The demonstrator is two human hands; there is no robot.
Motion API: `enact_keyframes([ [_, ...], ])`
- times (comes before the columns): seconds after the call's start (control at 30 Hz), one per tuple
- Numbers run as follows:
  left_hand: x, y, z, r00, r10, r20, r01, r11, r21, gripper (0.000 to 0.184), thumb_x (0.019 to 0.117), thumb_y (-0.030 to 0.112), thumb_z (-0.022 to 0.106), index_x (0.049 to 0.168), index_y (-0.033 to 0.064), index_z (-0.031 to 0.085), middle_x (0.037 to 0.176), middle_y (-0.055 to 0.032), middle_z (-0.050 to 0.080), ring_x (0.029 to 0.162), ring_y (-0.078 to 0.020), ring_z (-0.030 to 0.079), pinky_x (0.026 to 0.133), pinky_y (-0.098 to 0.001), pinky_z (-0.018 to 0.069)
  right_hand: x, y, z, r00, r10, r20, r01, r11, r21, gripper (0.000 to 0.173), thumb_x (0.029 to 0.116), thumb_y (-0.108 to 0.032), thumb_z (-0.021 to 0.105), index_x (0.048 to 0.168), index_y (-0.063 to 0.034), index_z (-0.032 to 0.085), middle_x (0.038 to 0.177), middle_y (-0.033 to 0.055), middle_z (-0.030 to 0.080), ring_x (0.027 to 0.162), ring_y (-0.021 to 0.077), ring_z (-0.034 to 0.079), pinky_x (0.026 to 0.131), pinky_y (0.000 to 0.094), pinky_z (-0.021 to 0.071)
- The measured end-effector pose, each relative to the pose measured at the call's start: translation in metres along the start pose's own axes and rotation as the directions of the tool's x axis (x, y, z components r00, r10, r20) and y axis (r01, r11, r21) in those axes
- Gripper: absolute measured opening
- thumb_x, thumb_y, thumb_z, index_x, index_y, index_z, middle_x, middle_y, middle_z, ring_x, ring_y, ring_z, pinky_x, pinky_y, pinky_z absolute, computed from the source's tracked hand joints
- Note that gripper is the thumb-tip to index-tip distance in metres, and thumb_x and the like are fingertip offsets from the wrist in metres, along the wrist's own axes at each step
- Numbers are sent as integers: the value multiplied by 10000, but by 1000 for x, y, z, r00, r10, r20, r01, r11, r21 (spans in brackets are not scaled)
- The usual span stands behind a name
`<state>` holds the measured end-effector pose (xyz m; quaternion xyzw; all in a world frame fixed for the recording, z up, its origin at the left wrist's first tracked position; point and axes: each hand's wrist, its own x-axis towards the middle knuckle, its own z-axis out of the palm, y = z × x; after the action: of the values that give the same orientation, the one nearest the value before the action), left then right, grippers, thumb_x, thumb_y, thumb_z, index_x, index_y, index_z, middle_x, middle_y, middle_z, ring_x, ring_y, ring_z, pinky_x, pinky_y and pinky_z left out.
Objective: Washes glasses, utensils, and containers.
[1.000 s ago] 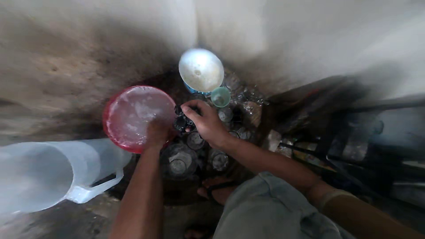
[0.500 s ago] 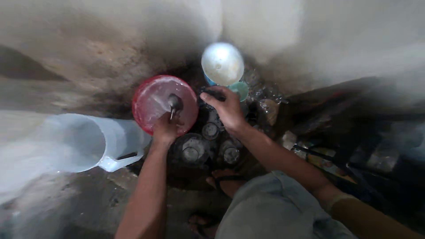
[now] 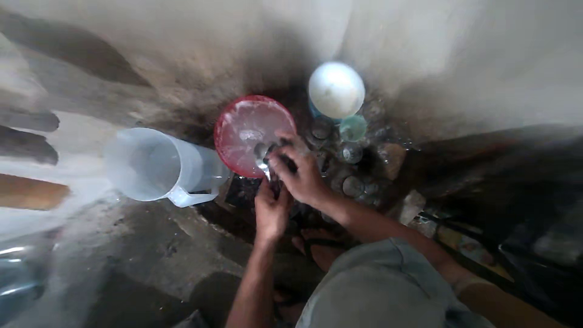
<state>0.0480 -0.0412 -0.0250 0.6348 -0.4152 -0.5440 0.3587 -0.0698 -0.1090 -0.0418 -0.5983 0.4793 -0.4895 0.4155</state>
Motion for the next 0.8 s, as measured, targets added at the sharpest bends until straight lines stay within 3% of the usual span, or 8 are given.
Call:
enact_keyframes([
  [0.1,-14,-13,8,999,30,-44,-30,999,-13,190,1024,98,587,1209,62,558,738,-21,624,539,-111,549,495,-262,491,5,5,2,997,58,54,-49,986,-158,262,980,-298,693,1097,-69,739,1179,100,689,1137,212,649,983,422,560],
  [0.2,-27,-20,11,990,142,-16,-143,982,-124,137,1040,61,549,1162,2,536,842,-68,715,541,-79,538,491,-220,441,30,-1,-10,867,480,134,-471,877,-94,379,1024,-418,611,1165,-77,699,983,121,715,882,243,689,788,490,570],
  [0.3,-29,-15,11,980,198,5,-193,962,-192,84,1051,63,521,1119,14,534,814,-69,685,573,-89,544,519,-224,453,32,-9,-9,658,730,186,-744,592,308,406,1025,-462,563,1072,-68,651,876,77,618,731,180,586,611,385,498],
  [0.43,-27,-14,11,977,211,-15,-209,954,-213,63,1053,80,508,1069,41,555,760,-39,645,586,-97,559,532,-233,477,17,-31,-13,516,728,452,-738,110,666,387,1053,-496,418,1101,-162,608,947,36,662,874,166,659,761,397,570],
  [0.53,-27,-13,13,979,197,-49,-203,950,-238,64,1056,86,512,1093,64,560,739,-16,635,597,-93,580,552,-231,505,-10,-45,-16,572,750,333,-777,364,514,763,968,-789,296,1262,-170,632,1087,72,688,949,192,676,751,422,591],
  [0.6,-28,-13,14,990,132,-52,-141,943,-302,74,1062,106,501,1113,92,553,715,-11,606,568,-86,552,519,-219,483,-27,-50,-17,615,757,219,-773,526,354,794,923,-838,337,1238,-174,638,1050,91,690,872,202,688,673,420,590],
  [0.7,-29,-18,0,997,25,78,12,896,-445,108,1068,139,475,1127,117,563,667,0,529,494,-69,451,447,-210,405,-23,-32,-30,695,597,401,-718,555,419,405,1015,-358,617,1334,-111,586,1143,91,692,994,197,690,863,440,599],
  [0.8,-32,-17,-26,962,-3,272,71,968,-239,112,1050,149,512,1098,88,593,670,0,551,512,-73,470,453,-208,402,-10,-17,-49,654,448,609,-755,422,501,338,966,-146,552,1300,-104,578,1075,61,708,907,149,706,805,375,622],
])
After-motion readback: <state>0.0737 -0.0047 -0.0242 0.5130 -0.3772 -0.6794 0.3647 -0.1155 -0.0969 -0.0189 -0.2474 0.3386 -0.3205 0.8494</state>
